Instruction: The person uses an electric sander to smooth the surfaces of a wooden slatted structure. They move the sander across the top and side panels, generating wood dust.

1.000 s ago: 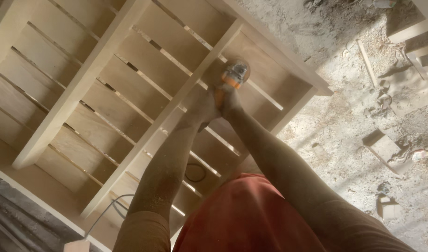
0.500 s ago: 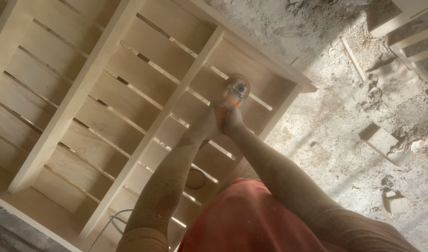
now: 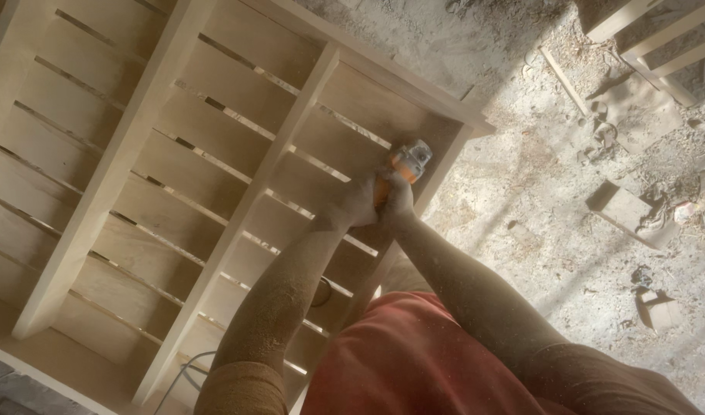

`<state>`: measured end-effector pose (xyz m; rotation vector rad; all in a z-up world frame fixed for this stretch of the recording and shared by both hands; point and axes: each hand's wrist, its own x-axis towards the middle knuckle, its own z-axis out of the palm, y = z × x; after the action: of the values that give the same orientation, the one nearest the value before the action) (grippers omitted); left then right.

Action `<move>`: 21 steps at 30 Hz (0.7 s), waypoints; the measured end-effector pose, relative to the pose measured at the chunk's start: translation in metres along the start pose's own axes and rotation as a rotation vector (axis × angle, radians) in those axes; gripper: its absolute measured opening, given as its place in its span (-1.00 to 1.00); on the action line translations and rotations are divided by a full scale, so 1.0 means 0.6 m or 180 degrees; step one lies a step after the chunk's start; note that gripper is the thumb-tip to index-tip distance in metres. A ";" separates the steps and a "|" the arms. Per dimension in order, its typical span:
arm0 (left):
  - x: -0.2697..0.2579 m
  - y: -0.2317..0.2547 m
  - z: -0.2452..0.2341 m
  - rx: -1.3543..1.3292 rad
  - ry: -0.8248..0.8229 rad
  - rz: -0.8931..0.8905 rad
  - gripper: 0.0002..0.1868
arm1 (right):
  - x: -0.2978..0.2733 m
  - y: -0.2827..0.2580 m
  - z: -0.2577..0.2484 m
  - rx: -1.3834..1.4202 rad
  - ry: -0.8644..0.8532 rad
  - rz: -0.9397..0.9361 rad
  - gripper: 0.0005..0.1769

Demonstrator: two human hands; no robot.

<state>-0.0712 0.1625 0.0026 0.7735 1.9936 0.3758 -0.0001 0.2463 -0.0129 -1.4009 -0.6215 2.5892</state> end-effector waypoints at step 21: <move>-0.088 -0.098 0.080 -0.0439 0.0188 0.0118 -0.42 | -0.003 0.160 -0.096 0.0298 -0.0653 0.0025 -0.45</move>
<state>-0.0324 0.0812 -0.0195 0.7203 1.9868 0.5576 0.0556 0.1755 -0.0795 -1.1224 -0.5128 2.7510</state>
